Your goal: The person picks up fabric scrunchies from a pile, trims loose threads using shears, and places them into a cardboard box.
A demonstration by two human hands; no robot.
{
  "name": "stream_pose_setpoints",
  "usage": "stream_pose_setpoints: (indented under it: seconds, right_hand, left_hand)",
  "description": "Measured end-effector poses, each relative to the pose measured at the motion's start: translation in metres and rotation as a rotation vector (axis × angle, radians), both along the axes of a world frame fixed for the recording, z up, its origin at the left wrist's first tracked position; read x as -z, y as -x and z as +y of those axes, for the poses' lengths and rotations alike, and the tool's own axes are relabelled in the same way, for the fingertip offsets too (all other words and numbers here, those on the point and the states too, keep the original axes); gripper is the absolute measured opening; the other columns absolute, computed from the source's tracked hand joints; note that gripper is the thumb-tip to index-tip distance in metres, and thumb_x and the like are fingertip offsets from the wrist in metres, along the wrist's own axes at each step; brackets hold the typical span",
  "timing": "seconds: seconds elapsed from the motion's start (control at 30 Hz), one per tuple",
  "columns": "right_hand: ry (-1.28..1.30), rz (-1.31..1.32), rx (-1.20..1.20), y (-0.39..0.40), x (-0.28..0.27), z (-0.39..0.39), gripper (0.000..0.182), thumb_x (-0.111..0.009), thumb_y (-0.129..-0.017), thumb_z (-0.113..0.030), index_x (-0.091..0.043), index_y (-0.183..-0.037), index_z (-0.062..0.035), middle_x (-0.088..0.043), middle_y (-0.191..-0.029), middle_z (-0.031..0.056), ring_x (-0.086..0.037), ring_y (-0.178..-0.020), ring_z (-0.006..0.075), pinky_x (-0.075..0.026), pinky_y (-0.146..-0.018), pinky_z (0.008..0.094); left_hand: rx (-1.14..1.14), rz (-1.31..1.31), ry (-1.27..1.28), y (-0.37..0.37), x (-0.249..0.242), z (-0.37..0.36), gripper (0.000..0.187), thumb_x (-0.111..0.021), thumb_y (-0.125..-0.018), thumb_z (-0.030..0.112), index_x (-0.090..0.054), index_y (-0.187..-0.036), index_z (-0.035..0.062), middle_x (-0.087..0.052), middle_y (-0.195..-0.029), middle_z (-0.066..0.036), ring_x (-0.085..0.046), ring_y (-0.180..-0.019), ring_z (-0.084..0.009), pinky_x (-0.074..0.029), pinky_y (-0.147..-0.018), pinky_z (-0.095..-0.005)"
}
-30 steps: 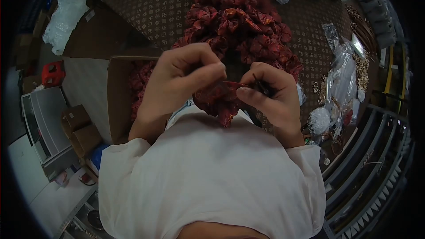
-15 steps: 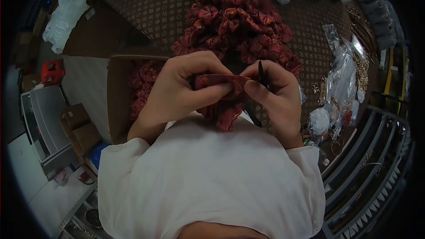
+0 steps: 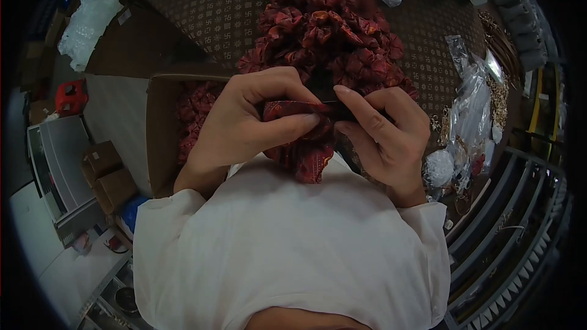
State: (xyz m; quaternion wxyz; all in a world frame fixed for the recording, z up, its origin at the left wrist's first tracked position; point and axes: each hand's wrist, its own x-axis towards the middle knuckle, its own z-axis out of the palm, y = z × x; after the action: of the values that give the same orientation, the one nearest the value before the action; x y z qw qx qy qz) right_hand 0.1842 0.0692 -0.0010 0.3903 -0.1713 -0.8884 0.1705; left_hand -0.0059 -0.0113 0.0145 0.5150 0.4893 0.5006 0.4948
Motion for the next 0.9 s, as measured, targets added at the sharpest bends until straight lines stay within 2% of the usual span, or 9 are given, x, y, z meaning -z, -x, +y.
stream_pose_setpoints:
  seconds: [0.1,0.27,0.57,0.8,0.87,0.9]
  right_hand:
    - [0.004,-0.003,-0.029,0.0004,-0.0007,0.0001,0.046,-0.074,-0.059,-0.015,-0.065,-0.103,-0.0079,-0.047,-0.063,0.0028,-0.047,-0.052,0.0162,-0.038,-0.045,0.0271]
    - [0.103,0.013,-0.058,0.0024,-0.0027,-0.0004,0.045,-0.074,-0.059,-0.015,-0.065,-0.103,-0.0082,-0.048,-0.063,0.0029,-0.046,-0.051,0.016,-0.037,-0.044,0.027]
    - [0.021,0.008,-0.066,0.0033,-0.0008,0.0011,0.043,-0.074,-0.06,-0.015,-0.066,-0.101,-0.0083,-0.048,-0.063,0.0028,-0.045,-0.049,0.0155,-0.036,-0.043,0.0264]
    - [0.054,0.004,-0.083,0.0021,-0.0004,-0.0004,0.039,-0.074,-0.062,-0.013,-0.066,-0.1,-0.0065,-0.049,-0.063,0.0036,-0.046,-0.049,0.0156,-0.036,-0.042,0.0264]
    - [0.348,0.046,-0.005,0.0022,-0.0008,-0.0045,0.031,-0.071,-0.071,-0.012,-0.065,-0.1,-0.0032,-0.05,-0.065,0.0045,-0.047,-0.052,0.0139,-0.037,-0.046,0.0243]
    - [0.348,0.046,-0.005,0.0021,-0.0003,-0.0031,0.031,-0.071,-0.071,-0.012,-0.065,-0.1,-0.0032,-0.05,-0.065,0.0045,-0.047,-0.052,0.0139,-0.037,-0.046,0.0243]
  left_hand:
    - [0.034,-0.088,0.022,0.003,0.0006,0.001,0.012,-0.066,-0.069,-0.001,-0.065,-0.081,-0.0006,-0.052,-0.071,0.0,-0.05,-0.064,-0.0065,-0.039,-0.056,-0.0206]
    - [0.066,-0.085,0.017,0.0055,-0.0005,0.0024,0.012,-0.066,-0.069,-0.001,-0.065,-0.081,-0.001,-0.051,-0.071,0.0,-0.05,-0.064,-0.0065,-0.038,-0.056,-0.0204]
    - [0.074,-0.075,0.01,0.0066,-0.0013,0.003,0.012,-0.066,-0.069,-0.002,-0.065,-0.081,-0.0012,-0.051,-0.071,0.0,-0.05,-0.065,-0.0069,-0.038,-0.055,-0.0204]
    - [0.068,-0.081,0.017,0.0058,0.0009,0.0022,0.012,-0.065,-0.069,-0.003,-0.065,-0.081,-0.0012,-0.051,-0.071,-0.001,-0.05,-0.065,-0.0072,-0.038,-0.055,-0.0205]
    - [0.063,-0.081,0.053,0.0051,-0.0045,0.001,0.012,-0.064,-0.069,-0.003,-0.065,-0.081,-0.0011,-0.051,-0.071,-0.001,-0.05,-0.065,-0.0074,-0.038,-0.056,-0.0206]
    - [0.058,-0.082,0.089,0.005,-0.0064,0.0007,0.012,-0.064,-0.069,-0.003,-0.065,-0.081,-0.001,-0.052,-0.072,-0.001,-0.05,-0.066,-0.0075,-0.038,-0.056,-0.0208]
